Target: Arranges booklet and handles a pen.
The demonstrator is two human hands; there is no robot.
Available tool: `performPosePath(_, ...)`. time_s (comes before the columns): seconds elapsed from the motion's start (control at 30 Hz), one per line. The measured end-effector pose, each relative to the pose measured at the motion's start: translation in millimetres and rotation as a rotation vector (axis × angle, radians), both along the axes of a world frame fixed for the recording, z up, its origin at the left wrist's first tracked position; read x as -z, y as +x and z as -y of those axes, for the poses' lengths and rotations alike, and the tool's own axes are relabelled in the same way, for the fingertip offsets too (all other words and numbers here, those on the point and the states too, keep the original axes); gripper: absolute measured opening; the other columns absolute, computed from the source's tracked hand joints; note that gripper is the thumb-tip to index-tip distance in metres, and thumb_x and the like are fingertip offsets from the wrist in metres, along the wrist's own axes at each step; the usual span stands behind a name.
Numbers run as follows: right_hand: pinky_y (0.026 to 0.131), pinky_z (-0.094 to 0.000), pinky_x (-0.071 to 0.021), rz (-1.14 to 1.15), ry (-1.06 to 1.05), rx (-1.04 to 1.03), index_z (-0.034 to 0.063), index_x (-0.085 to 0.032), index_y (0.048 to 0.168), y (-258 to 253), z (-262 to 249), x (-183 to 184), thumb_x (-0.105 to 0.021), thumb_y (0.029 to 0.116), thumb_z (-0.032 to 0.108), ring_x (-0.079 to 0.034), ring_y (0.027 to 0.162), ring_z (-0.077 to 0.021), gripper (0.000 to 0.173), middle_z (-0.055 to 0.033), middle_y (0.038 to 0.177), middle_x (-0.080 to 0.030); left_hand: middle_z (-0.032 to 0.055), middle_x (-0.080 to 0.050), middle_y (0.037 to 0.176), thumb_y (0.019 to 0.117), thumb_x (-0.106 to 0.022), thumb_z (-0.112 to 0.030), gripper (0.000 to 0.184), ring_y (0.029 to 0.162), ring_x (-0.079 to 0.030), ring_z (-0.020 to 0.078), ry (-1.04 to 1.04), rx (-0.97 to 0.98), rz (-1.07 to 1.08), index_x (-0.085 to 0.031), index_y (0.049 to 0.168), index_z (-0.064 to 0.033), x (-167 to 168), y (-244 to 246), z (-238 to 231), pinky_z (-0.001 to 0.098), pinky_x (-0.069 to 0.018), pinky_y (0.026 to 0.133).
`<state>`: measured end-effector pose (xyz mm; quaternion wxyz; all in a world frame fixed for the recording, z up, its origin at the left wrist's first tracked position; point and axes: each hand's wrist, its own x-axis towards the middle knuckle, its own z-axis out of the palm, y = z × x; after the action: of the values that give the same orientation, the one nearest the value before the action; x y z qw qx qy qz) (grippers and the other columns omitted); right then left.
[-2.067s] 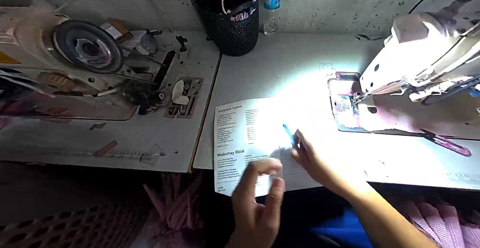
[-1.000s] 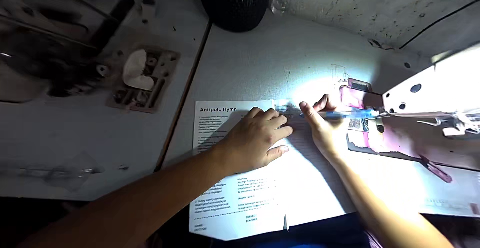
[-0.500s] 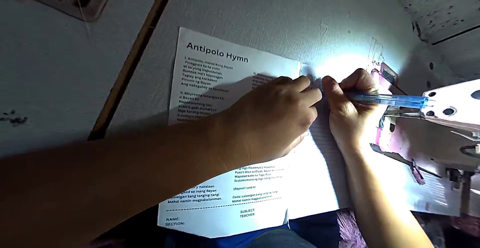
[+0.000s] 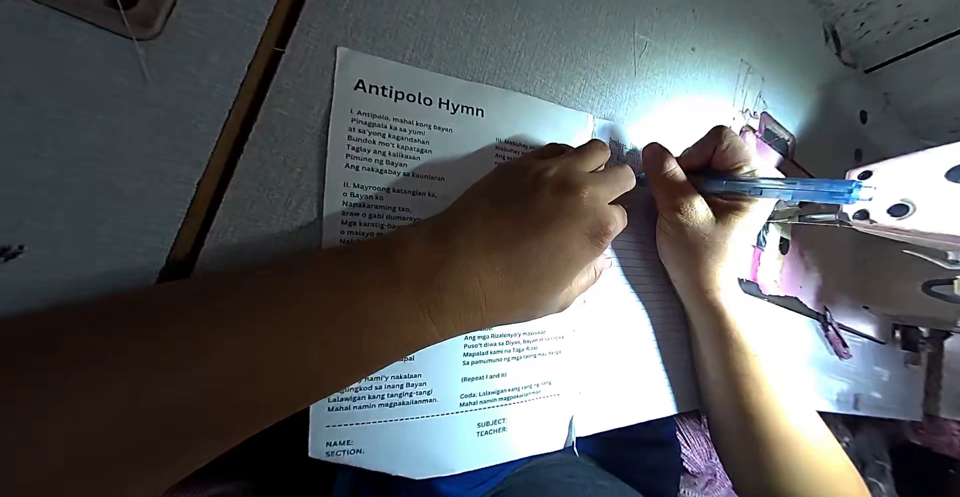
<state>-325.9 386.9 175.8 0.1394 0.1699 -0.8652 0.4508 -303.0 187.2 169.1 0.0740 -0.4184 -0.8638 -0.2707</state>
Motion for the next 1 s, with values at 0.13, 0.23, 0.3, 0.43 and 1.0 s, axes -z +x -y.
performPosePath(0.13,0.043,-0.0112,-0.0320,-0.010,0.029,-0.001,0.0158,-0.048,0.074,0.0,-0.9,0.0,-0.065,0.0946,0.005,-0.040,0.047,0.0038,0.030,0.0094,0.059,-0.045,0.0112,-0.067,0.116,0.0955,-0.057,-0.032,0.034,0.116,-0.059,0.0310,0.007,0.000,-0.001,-0.076,0.107,-0.0062,0.5,0.1,-0.3,0.0411,-0.0495,0.091)
performPosePath(0.23,0.043,-0.0111,-0.0317,-0.016,0.025,0.006,0.0158,-0.048,0.074,0.3,-0.3,0.4,-0.065,0.0958,0.006,-0.039,0.046,0.0039,0.029,0.0092,0.059,-0.044,0.0112,-0.067,0.118,0.0960,-0.056,-0.032,0.035,0.117,-0.059,0.0308,0.003,0.002,0.009,-0.076,0.110,-0.0069,-0.2,-0.1,0.9,0.0408,-0.0494,0.092)
performPosePath(0.3,0.043,-0.0111,-0.0315,-0.002,0.009,0.027,0.0162,-0.047,0.074,1.3,-0.2,-0.7,-0.065,0.0959,0.006,-0.039,0.046,0.0035,0.030,0.0092,0.059,-0.044,0.0119,-0.067,0.119,0.0958,-0.056,-0.033,0.035,0.116,-0.059,0.0312,0.006,0.006,0.010,-0.076,0.110,-0.0071,0.5,-0.6,0.6,0.0411,-0.0491,0.092)
performPosePath(0.43,0.043,-0.0103,-0.0318,-0.022,0.023,0.034,0.0158,-0.047,0.075,0.8,0.3,0.6,-0.064,0.0954,0.005,-0.039,0.047,0.0044,0.029,0.0093,0.059,-0.044,0.0126,-0.066,0.122,0.0950,-0.056,-0.034,0.037,0.117,-0.059,0.0318,0.007,0.005,0.007,-0.076,0.111,-0.0064,0.3,-1.7,1.1,0.0415,-0.0496,0.092)
performPosePath(1.0,0.038,-0.0153,-0.0356,0.134,-0.468,0.056,0.0149,-0.052,0.073,-13.5,-7.3,2.5,-0.071,0.0905,0.001,-0.045,0.043,-0.0018,0.030,0.0044,0.061,-0.055,0.0064,-0.066,0.109,0.0952,-0.060,-0.029,0.030,0.104,-0.058,0.0245,0.108,0.073,0.100,-0.076,0.116,-0.0136,1.5,-19.8,7.0,0.0382,-0.0472,0.086)
